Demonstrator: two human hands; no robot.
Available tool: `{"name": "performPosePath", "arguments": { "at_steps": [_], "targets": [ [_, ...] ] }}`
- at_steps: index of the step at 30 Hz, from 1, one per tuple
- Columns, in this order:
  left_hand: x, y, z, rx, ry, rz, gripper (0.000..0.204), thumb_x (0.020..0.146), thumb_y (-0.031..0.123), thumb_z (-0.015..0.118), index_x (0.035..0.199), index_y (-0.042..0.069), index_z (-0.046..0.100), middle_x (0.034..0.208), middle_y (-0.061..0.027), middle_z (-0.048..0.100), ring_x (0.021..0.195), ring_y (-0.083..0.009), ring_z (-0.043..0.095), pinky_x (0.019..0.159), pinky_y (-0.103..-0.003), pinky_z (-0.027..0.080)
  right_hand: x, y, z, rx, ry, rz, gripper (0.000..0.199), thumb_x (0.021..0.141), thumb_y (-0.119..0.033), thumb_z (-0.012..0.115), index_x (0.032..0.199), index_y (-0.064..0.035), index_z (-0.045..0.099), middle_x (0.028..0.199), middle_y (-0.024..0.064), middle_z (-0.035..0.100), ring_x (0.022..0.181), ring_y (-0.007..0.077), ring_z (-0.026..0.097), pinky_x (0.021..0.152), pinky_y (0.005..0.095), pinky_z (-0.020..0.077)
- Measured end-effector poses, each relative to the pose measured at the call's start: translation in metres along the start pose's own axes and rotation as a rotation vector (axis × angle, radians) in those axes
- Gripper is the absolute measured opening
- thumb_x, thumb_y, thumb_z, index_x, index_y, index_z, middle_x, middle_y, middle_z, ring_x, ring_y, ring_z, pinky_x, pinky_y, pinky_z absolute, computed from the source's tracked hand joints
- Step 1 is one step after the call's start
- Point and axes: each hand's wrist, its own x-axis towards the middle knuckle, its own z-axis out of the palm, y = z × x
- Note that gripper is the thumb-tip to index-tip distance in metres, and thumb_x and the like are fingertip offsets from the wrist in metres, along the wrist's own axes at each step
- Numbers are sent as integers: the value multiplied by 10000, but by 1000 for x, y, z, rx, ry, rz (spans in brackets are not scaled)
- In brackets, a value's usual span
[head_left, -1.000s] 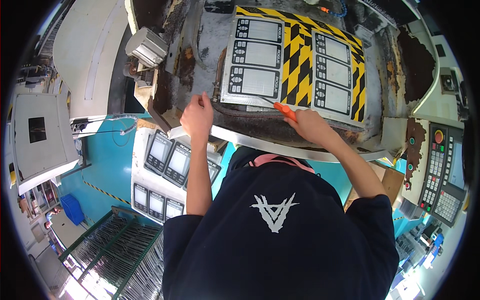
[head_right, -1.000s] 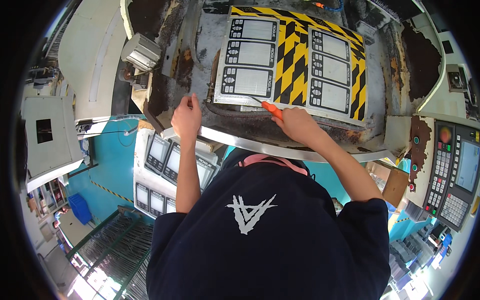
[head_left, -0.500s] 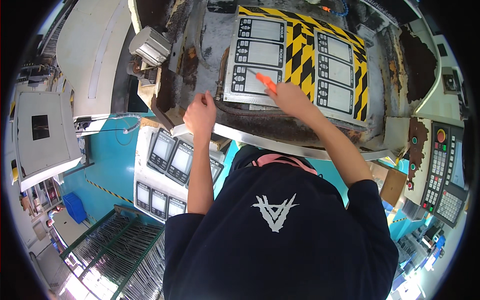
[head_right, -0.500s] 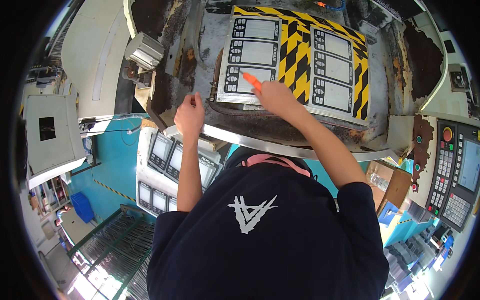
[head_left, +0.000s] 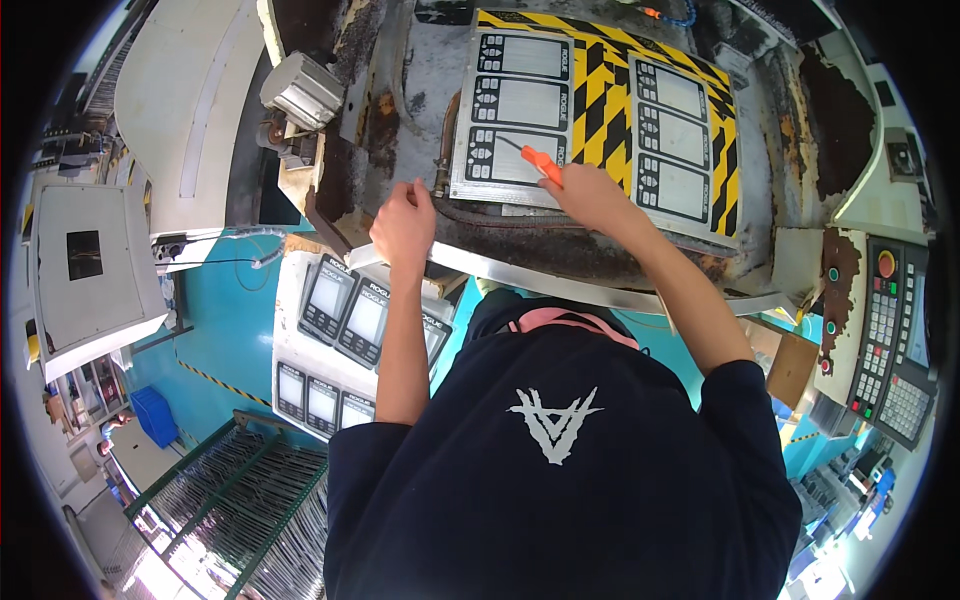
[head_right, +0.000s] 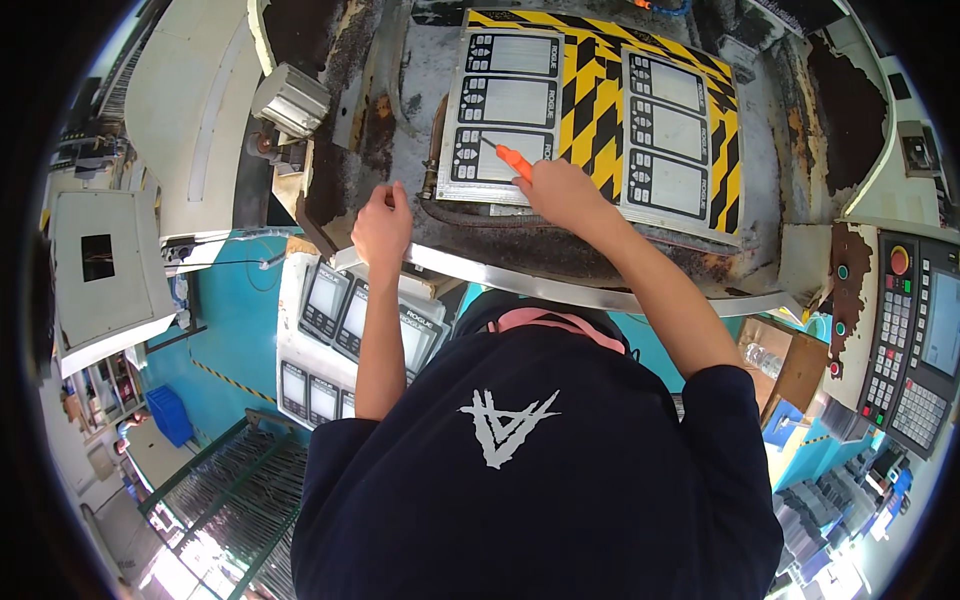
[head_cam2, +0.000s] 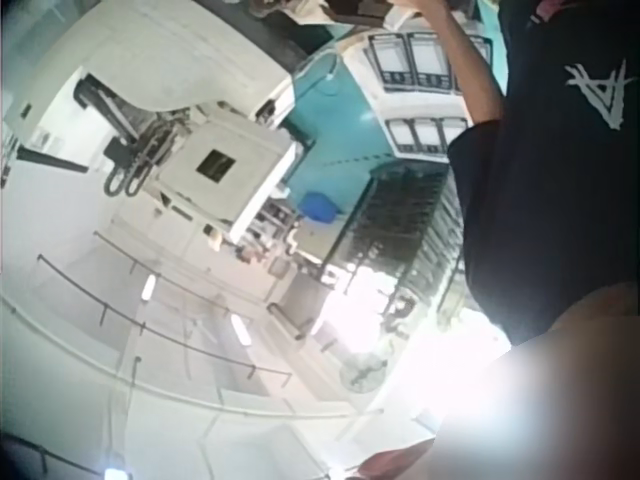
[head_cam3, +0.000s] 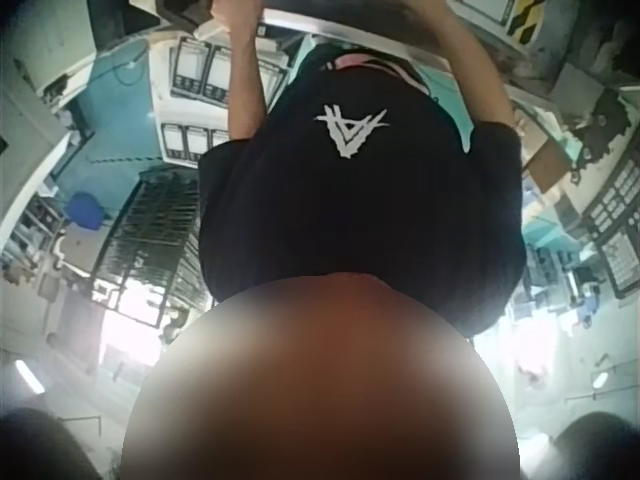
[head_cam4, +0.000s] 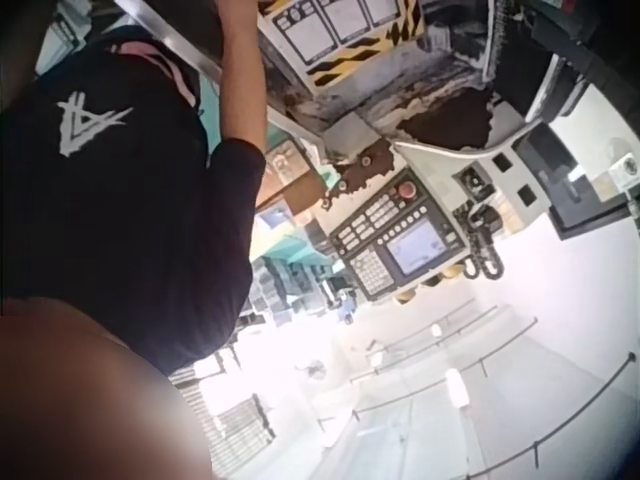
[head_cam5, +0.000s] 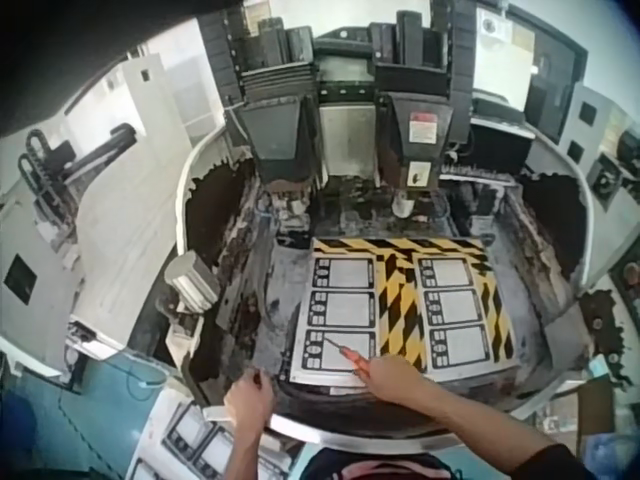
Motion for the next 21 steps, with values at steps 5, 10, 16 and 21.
{"name": "performPosePath", "arguments": {
  "at_steps": [5,10,16,21],
  "targets": [
    [0,0,2,15,2,9,402,978,483,501,910,144,707,841,-105,738,822,-383,698,722,-490,536,-18,1,2,-11,20,-21,534,994,-443,553,817,50,655,771,271,664,745,449,663,699,517,524],
    [-1,2,-1,21,-15,0,396,978,478,503,912,144,707,836,-100,739,820,-378,700,720,-491,536,-25,-8,-10,-80,4,-41,469,993,-388,560,852,46,671,776,252,677,740,441,673,694,519,539],
    [2,-3,2,16,7,27,390,981,471,500,915,145,704,825,-101,736,814,-383,699,713,-495,536,-35,-14,0,-73,-55,-58,470,980,-397,582,841,44,669,765,252,674,732,445,668,685,520,533],
    [0,-2,1,10,-1,25,394,982,470,496,907,140,699,827,-108,735,811,-392,695,714,-493,535,-45,-22,-7,-74,-81,-101,454,977,-382,589,852,45,678,746,239,680,706,435,673,671,516,542]
  ]
}}
